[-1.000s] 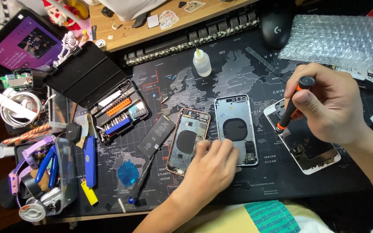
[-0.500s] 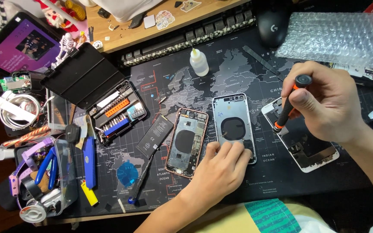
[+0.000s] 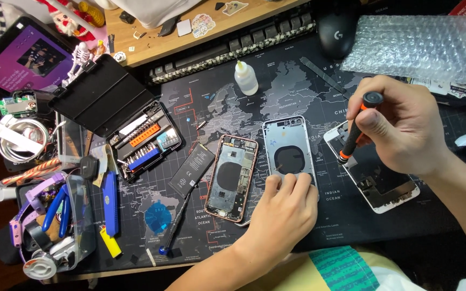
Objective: Disassembling a smartphone to access and clean or repair internal components using precision tools.
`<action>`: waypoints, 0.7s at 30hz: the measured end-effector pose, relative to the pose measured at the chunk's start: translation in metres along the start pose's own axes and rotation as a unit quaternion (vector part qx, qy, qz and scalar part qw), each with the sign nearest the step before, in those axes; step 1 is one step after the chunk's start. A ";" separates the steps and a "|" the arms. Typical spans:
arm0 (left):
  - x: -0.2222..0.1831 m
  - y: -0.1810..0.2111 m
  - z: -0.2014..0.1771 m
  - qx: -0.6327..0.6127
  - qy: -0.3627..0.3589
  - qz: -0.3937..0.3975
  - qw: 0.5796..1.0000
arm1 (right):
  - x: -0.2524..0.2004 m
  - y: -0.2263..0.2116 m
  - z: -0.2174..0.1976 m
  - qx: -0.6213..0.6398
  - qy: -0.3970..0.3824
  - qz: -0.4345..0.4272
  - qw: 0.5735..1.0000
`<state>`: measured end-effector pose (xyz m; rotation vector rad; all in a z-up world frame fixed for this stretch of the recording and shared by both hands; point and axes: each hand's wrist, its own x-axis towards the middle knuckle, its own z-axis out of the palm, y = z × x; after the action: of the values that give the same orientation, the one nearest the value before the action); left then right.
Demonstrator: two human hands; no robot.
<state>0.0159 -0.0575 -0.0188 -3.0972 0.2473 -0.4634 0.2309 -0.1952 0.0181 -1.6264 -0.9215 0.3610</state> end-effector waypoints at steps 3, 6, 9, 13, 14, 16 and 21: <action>0.004 0.003 0.001 0.023 -0.016 0.004 1.000 | 0.001 0.000 -0.001 0.001 -0.002 -0.004 1.000; 0.006 0.007 0.008 0.036 -0.020 0.005 0.999 | 0.002 0.000 -0.002 -0.003 -0.002 -0.008 1.000; 0.007 0.005 0.006 0.047 -0.025 0.013 0.998 | 0.002 0.000 -0.003 -0.007 0.001 -0.007 1.000; 0.013 -0.002 -0.003 0.050 -0.020 0.025 0.998 | 0.004 0.000 -0.004 0.005 0.003 -0.013 1.000; 0.012 -0.003 0.002 0.051 -0.019 0.027 0.998 | 0.004 0.000 -0.004 0.005 0.004 -0.014 1.000; 0.009 -0.006 0.010 -0.014 -0.039 0.022 0.999 | 0.004 0.000 -0.004 0.000 -0.001 -0.022 1.000; 0.013 -0.009 0.011 -0.075 -0.037 0.009 0.996 | 0.005 0.001 -0.005 0.008 -0.001 -0.015 1.000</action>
<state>0.0328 -0.0512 -0.0249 -3.2479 0.3228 -0.3445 0.2378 -0.1951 0.0200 -1.5960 -0.9422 0.3490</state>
